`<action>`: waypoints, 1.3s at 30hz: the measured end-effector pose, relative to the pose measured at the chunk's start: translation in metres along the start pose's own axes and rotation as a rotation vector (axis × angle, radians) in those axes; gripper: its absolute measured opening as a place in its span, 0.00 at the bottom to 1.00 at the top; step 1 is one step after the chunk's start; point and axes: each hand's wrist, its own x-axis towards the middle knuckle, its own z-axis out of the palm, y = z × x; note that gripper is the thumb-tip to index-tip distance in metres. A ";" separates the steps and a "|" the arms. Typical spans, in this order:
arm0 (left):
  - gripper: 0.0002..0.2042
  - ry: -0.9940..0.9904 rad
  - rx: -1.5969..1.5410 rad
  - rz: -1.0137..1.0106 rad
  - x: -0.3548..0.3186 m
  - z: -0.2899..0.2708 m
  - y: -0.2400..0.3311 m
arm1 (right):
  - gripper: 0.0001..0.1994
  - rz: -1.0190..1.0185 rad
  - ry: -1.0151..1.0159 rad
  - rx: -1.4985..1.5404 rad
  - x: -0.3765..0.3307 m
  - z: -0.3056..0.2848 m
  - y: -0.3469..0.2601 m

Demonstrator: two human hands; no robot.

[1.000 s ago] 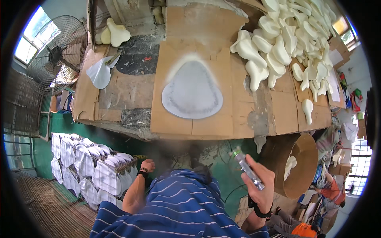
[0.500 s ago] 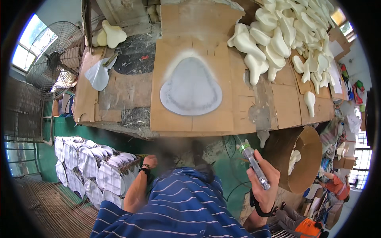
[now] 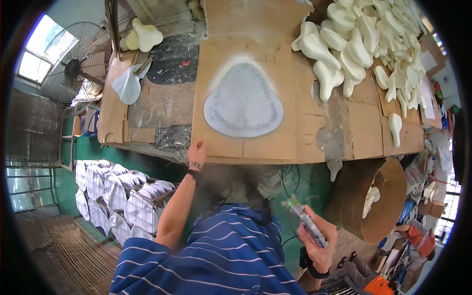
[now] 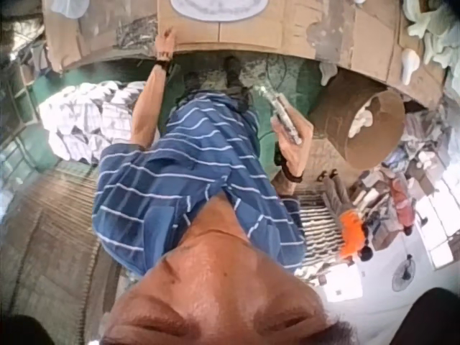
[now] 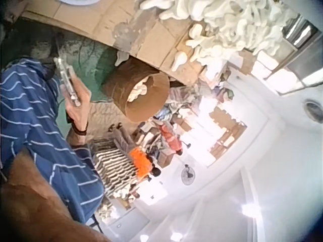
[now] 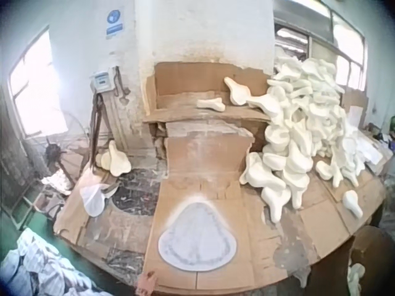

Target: The person spray paints white shoe insoles with a handheld spray gun, applying a light coating to each piece. After painting, the person places the insoles onto a drying rack. The task is performed repeatedly in a workshop setting.

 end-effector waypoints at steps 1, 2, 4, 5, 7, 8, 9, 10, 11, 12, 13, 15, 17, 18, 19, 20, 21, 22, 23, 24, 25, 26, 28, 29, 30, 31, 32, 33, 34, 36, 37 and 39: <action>0.13 0.023 0.033 -0.018 0.008 0.007 0.019 | 0.23 0.045 0.036 0.030 -0.001 0.002 0.001; 0.12 0.084 0.060 0.014 0.012 0.016 0.042 | 0.23 0.051 0.147 0.049 -0.001 0.005 0.009; 0.10 0.211 0.105 0.081 0.018 0.031 0.087 | 0.23 -0.043 0.015 -0.022 0.006 -0.013 0.006; 0.11 0.197 0.178 0.044 0.022 0.035 0.097 | 0.23 -0.092 -0.054 -0.057 0.008 -0.021 0.004; 0.13 0.170 0.326 -0.035 0.027 0.043 0.111 | 0.23 -0.044 0.015 -0.028 0.005 -0.028 0.007; 0.16 0.120 0.335 -0.088 0.029 0.044 0.117 | 0.24 0.006 0.078 -0.013 0.003 -0.030 0.010; 0.16 0.122 0.358 -0.080 0.031 0.046 0.117 | 0.24 0.056 0.140 0.000 0.002 -0.033 0.013; 0.17 0.131 0.383 -0.070 0.036 0.046 0.114 | 0.23 0.055 0.064 -0.059 0.004 -0.041 0.016; 0.17 0.140 0.408 -0.060 0.040 0.046 0.112 | 0.23 0.062 0.102 -0.038 0.004 -0.042 0.019; 0.17 0.133 0.398 -0.043 0.044 0.046 0.109 | 0.22 0.068 0.139 -0.019 0.005 -0.041 0.024; 0.17 0.123 0.386 -0.022 0.046 0.047 0.112 | 0.22 0.076 0.182 0.001 0.007 -0.040 0.027; 0.17 0.138 0.323 -0.001 0.045 0.053 0.115 | 0.22 0.091 0.154 -0.013 0.012 -0.043 0.029; 0.18 0.200 0.214 0.002 0.036 0.050 0.142 | 0.22 0.086 0.143 0.008 0.018 -0.044 0.028; 0.16 0.250 -0.090 -0.066 0.059 0.063 0.095 | 0.22 0.068 0.130 0.038 0.022 -0.043 0.028; 0.15 0.185 -0.381 -0.203 0.062 0.069 0.092 | 0.22 0.060 0.130 0.064 0.025 -0.042 0.030; 0.14 0.115 -0.672 -0.337 0.063 0.073 0.088 | 0.23 0.029 0.098 0.079 0.028 -0.043 0.036; 0.12 0.041 -0.962 -0.469 0.065 0.075 0.084 | 0.23 0.025 0.089 0.077 0.031 -0.044 0.035; 0.11 0.000 -1.093 -0.574 0.066 0.077 0.087 | 0.24 0.021 0.084 0.075 0.035 -0.044 0.034; 0.10 -0.043 -1.223 -0.678 0.067 0.079 0.090 | 0.24 0.016 0.078 0.074 0.038 -0.044 0.033; 0.09 -0.053 -1.284 -0.723 0.066 0.080 0.093 | 0.24 0.010 0.076 0.072 0.040 -0.045 0.033; 0.08 -0.057 -1.344 -0.767 0.064 0.080 0.097 | 0.24 0.001 0.074 0.071 0.043 -0.045 0.035; 0.08 -0.037 -1.334 -0.757 0.057 0.084 0.108 | 0.24 -0.003 0.078 0.066 0.044 -0.045 0.036; 0.07 -0.032 -1.264 -0.775 0.050 0.083 0.125 | 0.24 -0.029 0.067 0.067 0.048 -0.045 0.040; 0.06 -0.066 -1.310 -0.745 0.048 0.082 0.132 | 0.24 -0.043 0.057 0.068 0.050 -0.044 0.041; 0.05 -0.100 -1.355 -0.714 0.047 0.083 0.139 | 0.24 -0.042 0.044 0.062 0.051 -0.045 0.042; 0.06 -0.134 -1.400 -0.681 0.046 0.081 0.153 | 0.24 -0.042 0.030 0.057 0.054 -0.045 0.043; 0.05 -0.153 -1.404 -0.567 0.053 0.080 0.159 | 0.24 -0.045 0.007 0.051 0.056 -0.044 0.043; 0.11 -0.234 -1.476 -0.510 0.065 0.078 0.168 | 0.24 -0.060 -0.012 0.047 0.060 -0.043 0.043; 0.16 -0.332 -1.542 -0.462 0.071 0.078 0.200 | 0.24 -0.064 -0.018 0.036 0.062 -0.042 0.046; 0.27 -0.370 -1.670 -0.338 0.078 0.067 0.263 | 0.24 -0.080 -0.040 0.020 0.067 -0.042 0.045; 0.33 -0.491 -1.769 -0.153 0.079 0.058 0.294 | 0.24 -0.093 -0.049 0.022 0.069 -0.041 0.044; 0.34 -0.476 -1.860 -0.044 0.071 0.028 0.347 | 0.24 -0.097 -0.060 0.029 0.073 -0.039 0.042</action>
